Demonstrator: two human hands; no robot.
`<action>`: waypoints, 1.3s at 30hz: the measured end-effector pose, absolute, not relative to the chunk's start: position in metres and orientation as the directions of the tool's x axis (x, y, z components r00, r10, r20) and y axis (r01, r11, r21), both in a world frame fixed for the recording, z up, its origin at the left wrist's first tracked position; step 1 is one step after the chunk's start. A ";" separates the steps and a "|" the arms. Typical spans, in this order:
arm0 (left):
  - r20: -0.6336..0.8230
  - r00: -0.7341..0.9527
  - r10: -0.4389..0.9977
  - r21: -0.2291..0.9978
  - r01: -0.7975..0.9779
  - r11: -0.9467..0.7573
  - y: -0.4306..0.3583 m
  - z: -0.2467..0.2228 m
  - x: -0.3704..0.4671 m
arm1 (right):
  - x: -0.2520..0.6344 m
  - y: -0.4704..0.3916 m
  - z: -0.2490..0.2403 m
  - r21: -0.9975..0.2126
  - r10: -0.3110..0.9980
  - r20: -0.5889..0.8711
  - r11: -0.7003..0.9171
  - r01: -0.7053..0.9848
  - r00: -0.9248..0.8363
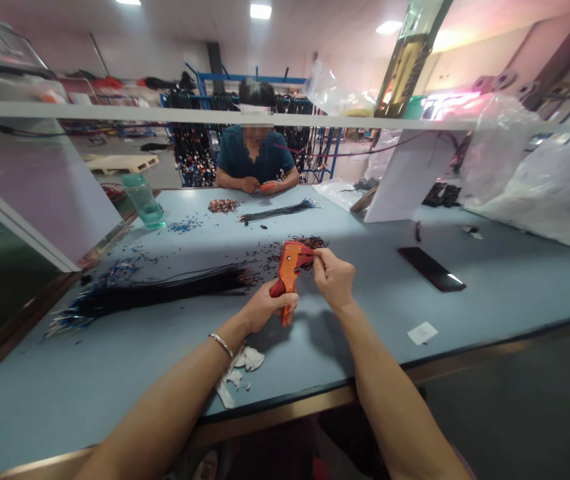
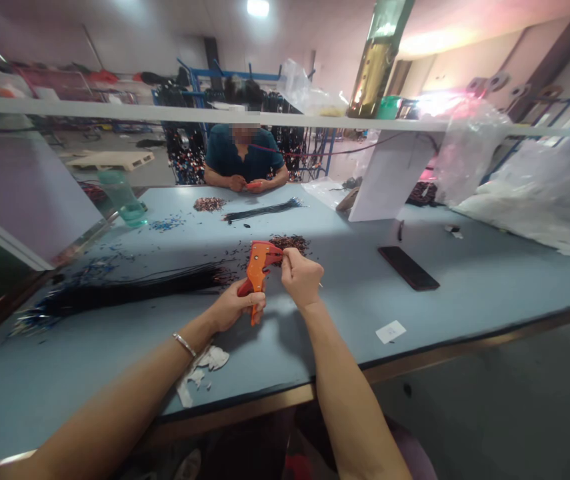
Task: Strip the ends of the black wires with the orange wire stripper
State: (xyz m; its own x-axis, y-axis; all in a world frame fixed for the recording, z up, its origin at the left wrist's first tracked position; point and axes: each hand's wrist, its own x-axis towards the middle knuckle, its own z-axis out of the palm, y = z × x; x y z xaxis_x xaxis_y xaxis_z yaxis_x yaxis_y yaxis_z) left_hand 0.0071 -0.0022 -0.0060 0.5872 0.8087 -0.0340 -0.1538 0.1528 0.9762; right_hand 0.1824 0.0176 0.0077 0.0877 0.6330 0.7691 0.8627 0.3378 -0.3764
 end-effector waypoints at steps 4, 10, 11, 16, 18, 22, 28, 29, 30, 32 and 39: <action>-0.004 0.590 0.807 0.982 -0.150 0.115 -0.004 -0.006 0.007 | 0.181 0.016 0.008 -0.381 0.622 0.778 0.354 0.854 0.089; 0.027 0.497 0.867 0.983 -0.169 0.066 -0.009 -0.006 0.013 | 0.179 0.016 0.007 -0.396 0.648 0.755 0.329 0.857 0.100; 0.042 0.499 0.866 0.986 -0.159 0.043 -0.009 -0.006 0.013 | 0.179 0.017 0.007 -0.403 0.657 0.746 0.320 0.857 0.105; 0.069 0.418 0.906 0.960 -0.275 0.054 -0.003 -0.002 0.009 | 0.184 0.021 0.005 -0.467 0.693 0.695 0.229 0.854 0.194; 0.057 0.369 0.928 0.939 -0.335 0.076 0.000 -0.001 0.007 | 0.186 0.022 0.005 -0.504 0.705 0.672 0.210 0.838 0.228; 0.058 0.259 0.964 0.934 -0.355 0.039 0.004 -0.003 0.008 | 0.185 0.021 0.006 -0.571 0.743 0.624 0.220 0.791 0.244; 0.258 0.125 0.958 0.966 -0.048 -0.254 0.006 -0.011 0.008 | 0.181 0.018 0.012 -0.669 0.788 0.566 0.269 0.693 0.241; 0.305 0.111 0.946 0.949 0.044 -0.312 0.007 -0.012 0.007 | 0.181 0.018 0.013 -0.684 0.797 0.557 0.281 0.673 0.233; 0.348 0.104 0.932 0.923 0.135 -0.360 0.007 -0.013 0.007 | 0.181 0.018 0.013 -0.699 0.809 0.545 0.294 0.651 0.220; 0.402 0.107 0.909 0.865 0.281 -0.416 0.007 -0.013 0.005 | 0.182 0.019 0.013 -0.732 0.836 0.515 0.313 0.606 0.191; 0.523 0.184 0.832 0.671 0.514 -0.535 0.005 -0.016 0.003 | 0.178 0.021 0.011 -0.948 0.954 0.265 0.231 0.217 0.141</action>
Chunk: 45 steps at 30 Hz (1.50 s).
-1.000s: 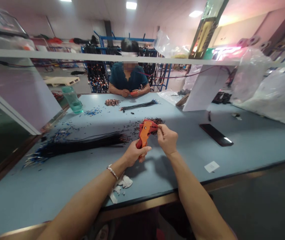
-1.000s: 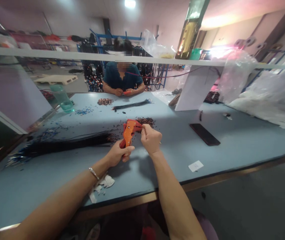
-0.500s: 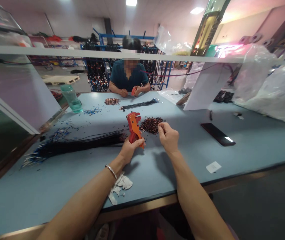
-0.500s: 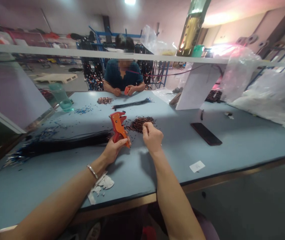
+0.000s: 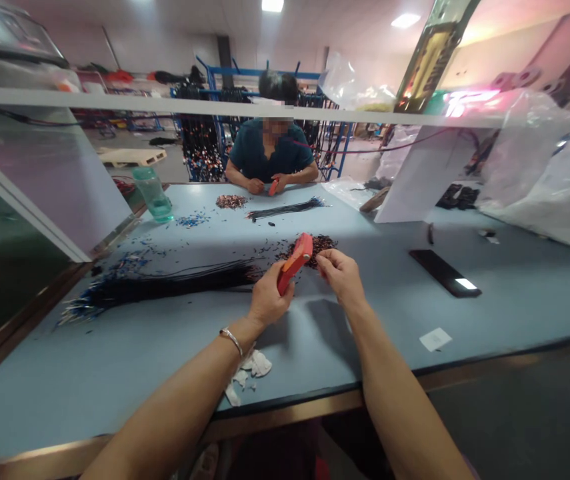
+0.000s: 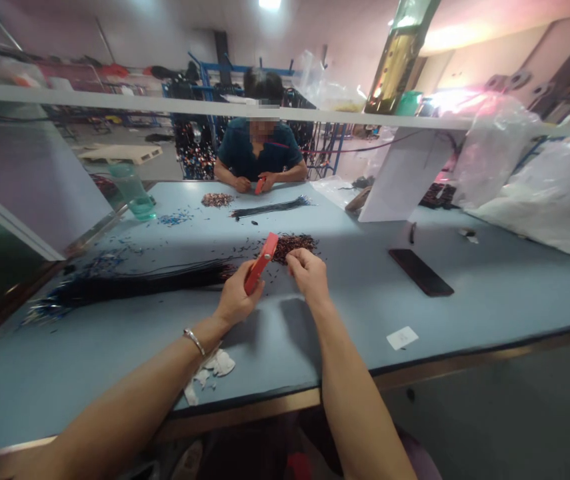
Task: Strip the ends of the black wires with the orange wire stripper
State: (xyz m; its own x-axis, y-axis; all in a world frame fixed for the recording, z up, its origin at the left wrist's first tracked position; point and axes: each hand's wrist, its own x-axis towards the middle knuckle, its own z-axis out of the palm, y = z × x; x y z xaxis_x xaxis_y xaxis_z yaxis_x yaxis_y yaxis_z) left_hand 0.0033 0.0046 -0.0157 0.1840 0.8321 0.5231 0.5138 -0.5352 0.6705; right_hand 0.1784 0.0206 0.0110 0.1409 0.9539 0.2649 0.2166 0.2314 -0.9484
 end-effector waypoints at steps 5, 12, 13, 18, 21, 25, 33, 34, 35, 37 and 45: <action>0.615 0.277 0.738 0.444 0.652 -0.615 0.005 -0.019 0.003 | 0.173 0.020 0.011 -0.980 0.984 0.180 0.179 -0.083 -0.007; 0.614 0.337 0.713 0.253 0.772 -0.583 0.001 -0.016 0.004 | 0.174 0.018 0.005 -0.965 0.977 0.206 0.196 -0.174 -0.045; 0.613 0.342 0.713 0.238 0.781 -0.578 0.001 -0.016 0.004 | 0.174 0.018 0.006 -0.965 0.977 0.209 0.198 -0.173 -0.048; 0.606 0.368 0.705 0.185 0.797 -0.575 0.000 -0.015 0.005 | 0.174 0.016 0.009 -0.967 0.971 0.230 0.221 -0.126 -0.059; 0.603 0.366 0.709 0.187 0.799 -0.572 0.000 -0.015 0.004 | 0.176 0.016 0.008 -0.972 0.971 0.232 0.229 -0.060 -0.050; 0.604 0.340 0.721 0.202 0.810 -0.550 0.001 -0.016 0.004 | 0.178 0.017 0.010 -0.970 0.969 0.242 0.242 -0.015 -0.054; 0.614 0.340 0.712 0.198 0.807 -0.556 0.002 -0.017 0.003 | 0.184 0.018 0.012 -0.968 0.961 0.250 0.246 -0.051 -0.115; 0.617 0.344 0.708 0.195 0.805 -0.561 0.002 -0.017 0.003 | 0.185 0.018 0.012 -0.968 0.961 0.249 0.246 -0.046 -0.117; 0.619 0.346 0.705 0.194 0.802 -0.564 0.002 -0.017 0.003 | 0.186 0.019 0.011 -0.968 0.961 0.250 0.247 -0.036 -0.121; 0.620 0.343 0.706 0.200 0.800 -0.565 0.002 -0.017 0.003 | 0.186 0.020 0.010 -0.968 0.959 0.251 0.252 -0.010 -0.133; 0.611 0.353 0.708 0.206 0.793 -0.574 0.002 -0.017 0.002 | 0.187 0.019 0.010 -0.960 0.948 0.271 0.280 0.031 -0.169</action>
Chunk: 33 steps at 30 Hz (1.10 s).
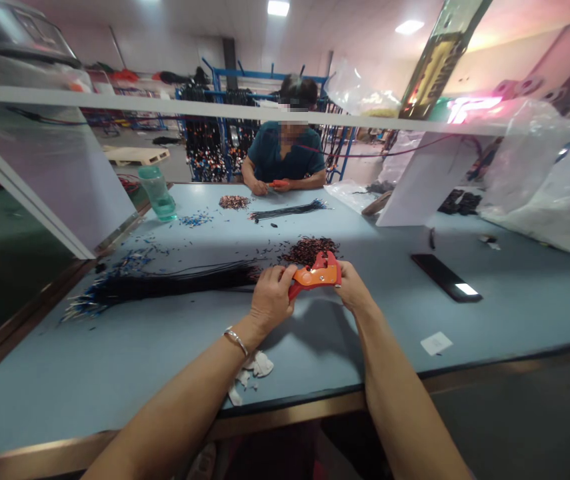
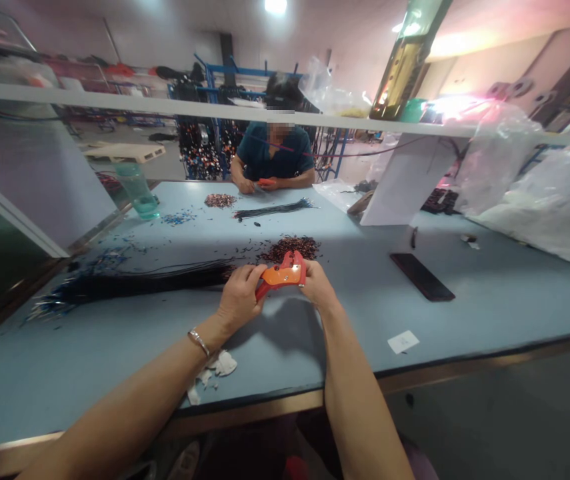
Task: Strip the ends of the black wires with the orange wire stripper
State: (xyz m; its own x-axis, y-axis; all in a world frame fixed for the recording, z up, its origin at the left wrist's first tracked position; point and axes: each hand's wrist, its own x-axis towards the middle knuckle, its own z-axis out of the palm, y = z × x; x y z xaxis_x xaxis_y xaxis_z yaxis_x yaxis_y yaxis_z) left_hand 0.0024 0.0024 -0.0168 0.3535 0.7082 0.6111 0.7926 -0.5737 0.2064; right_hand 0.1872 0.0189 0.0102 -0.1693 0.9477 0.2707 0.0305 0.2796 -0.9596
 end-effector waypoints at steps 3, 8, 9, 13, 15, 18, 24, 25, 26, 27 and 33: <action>0.608 0.352 0.712 0.213 0.791 -0.573 0.003 -0.017 0.002 | 0.187 0.018 0.011 -0.962 0.950 0.257 0.268 0.040 -0.179; 0.608 0.358 0.709 0.193 0.799 -0.569 0.002 -0.017 0.003 | 0.187 0.018 0.011 -0.965 0.946 0.251 0.261 0.025 -0.205; 0.608 0.359 0.708 0.192 0.799 -0.570 0.002 -0.017 0.003 | 0.188 0.018 0.011 -0.964 0.944 0.254 0.264 0.018 -0.211; 0.606 0.360 0.710 0.211 0.787 -0.579 0.002 -0.016 0.003 | 0.188 0.017 0.011 -0.962 0.941 0.264 0.273 0.016 -0.211; 0.601 0.358 0.714 0.218 0.787 -0.578 0.002 -0.016 0.003 | 0.187 0.016 0.011 -0.962 0.944 0.261 0.271 0.022 -0.204; 0.594 0.362 0.718 0.209 0.793 -0.572 0.002 -0.016 0.003 | 0.187 0.016 0.011 -0.966 0.947 0.249 0.258 0.022 -0.202; 0.590 0.364 0.721 0.193 0.803 -0.563 0.002 -0.016 0.003 | 0.186 0.017 0.012 -0.973 0.953 0.226 0.229 -0.005 -0.202; 0.590 0.365 0.721 0.190 0.805 -0.563 0.002 -0.016 0.003 | 0.186 0.017 0.011 -0.973 0.953 0.228 0.231 -0.005 -0.202; 0.590 0.364 0.721 0.186 0.807 -0.560 0.002 -0.016 0.003 | 0.186 0.017 0.011 -0.972 0.952 0.232 0.236 -0.002 -0.201; 0.589 0.361 0.723 0.184 0.811 -0.556 0.002 -0.016 0.004 | 0.186 0.017 0.011 -0.970 0.951 0.238 0.243 0.001 -0.197; 0.554 0.367 0.747 0.178 0.824 -0.537 0.001 -0.014 0.005 | 0.187 0.017 0.011 -0.965 0.950 0.253 0.261 0.022 -0.182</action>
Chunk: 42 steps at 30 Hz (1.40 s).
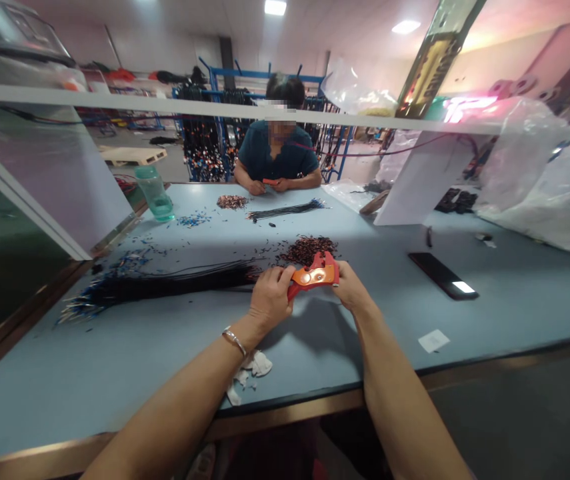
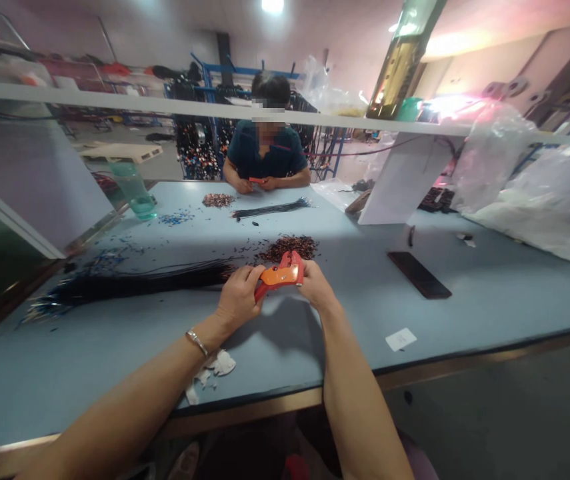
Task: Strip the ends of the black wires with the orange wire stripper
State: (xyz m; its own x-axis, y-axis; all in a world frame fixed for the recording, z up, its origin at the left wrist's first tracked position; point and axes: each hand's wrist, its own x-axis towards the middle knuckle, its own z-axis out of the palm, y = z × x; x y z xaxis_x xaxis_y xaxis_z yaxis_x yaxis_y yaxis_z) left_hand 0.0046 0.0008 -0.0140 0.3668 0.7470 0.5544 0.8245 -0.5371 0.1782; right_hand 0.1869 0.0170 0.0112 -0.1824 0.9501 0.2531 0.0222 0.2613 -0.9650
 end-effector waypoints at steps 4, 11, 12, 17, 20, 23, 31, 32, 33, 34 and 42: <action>0.518 0.363 0.775 0.185 0.837 -0.515 0.000 -0.012 0.005 | 0.187 0.017 0.013 -0.964 0.951 0.257 0.264 0.020 -0.172; 0.420 0.345 0.839 0.264 0.838 -0.477 -0.004 -0.007 0.007 | 0.186 0.018 0.012 -0.963 0.951 0.250 0.264 0.058 -0.183; 0.405 0.340 0.849 0.268 0.843 -0.466 -0.005 -0.006 0.007 | 0.186 0.019 0.011 -0.961 0.952 0.250 0.266 0.072 -0.179; 0.349 0.331 0.877 0.255 0.867 -0.428 -0.006 -0.002 0.008 | 0.186 0.021 0.008 -0.955 0.950 0.261 0.280 0.097 -0.170; 0.338 0.331 0.881 0.247 0.872 -0.422 -0.007 -0.001 0.008 | 0.188 0.022 0.005 -0.951 0.948 0.271 0.290 0.105 -0.165; 0.335 0.327 0.884 0.250 0.873 -0.418 -0.006 -0.001 0.008 | 0.189 0.023 0.003 -0.947 0.945 0.277 0.299 0.118 -0.172; 0.294 0.320 0.901 0.247 0.885 -0.395 -0.004 -0.006 0.007 | 0.186 0.022 0.005 -0.957 0.945 0.254 0.277 0.088 -0.207; 0.292 0.322 0.900 0.243 0.886 -0.396 -0.003 -0.007 0.007 | 0.186 0.022 0.006 -0.959 0.945 0.252 0.273 0.079 -0.211; 0.292 0.324 0.900 0.240 0.886 -0.397 -0.003 -0.008 0.007 | 0.186 0.022 0.006 -0.960 0.945 0.248 0.268 0.073 -0.214; 0.291 0.326 0.900 0.238 0.886 -0.398 -0.003 -0.008 0.007 | 0.186 0.022 0.006 -0.962 0.946 0.243 0.263 0.069 -0.214; 0.265 0.242 0.933 0.328 0.888 -0.323 -0.004 -0.007 0.009 | 0.183 0.020 0.010 -0.973 0.957 0.205 0.222 0.061 -0.205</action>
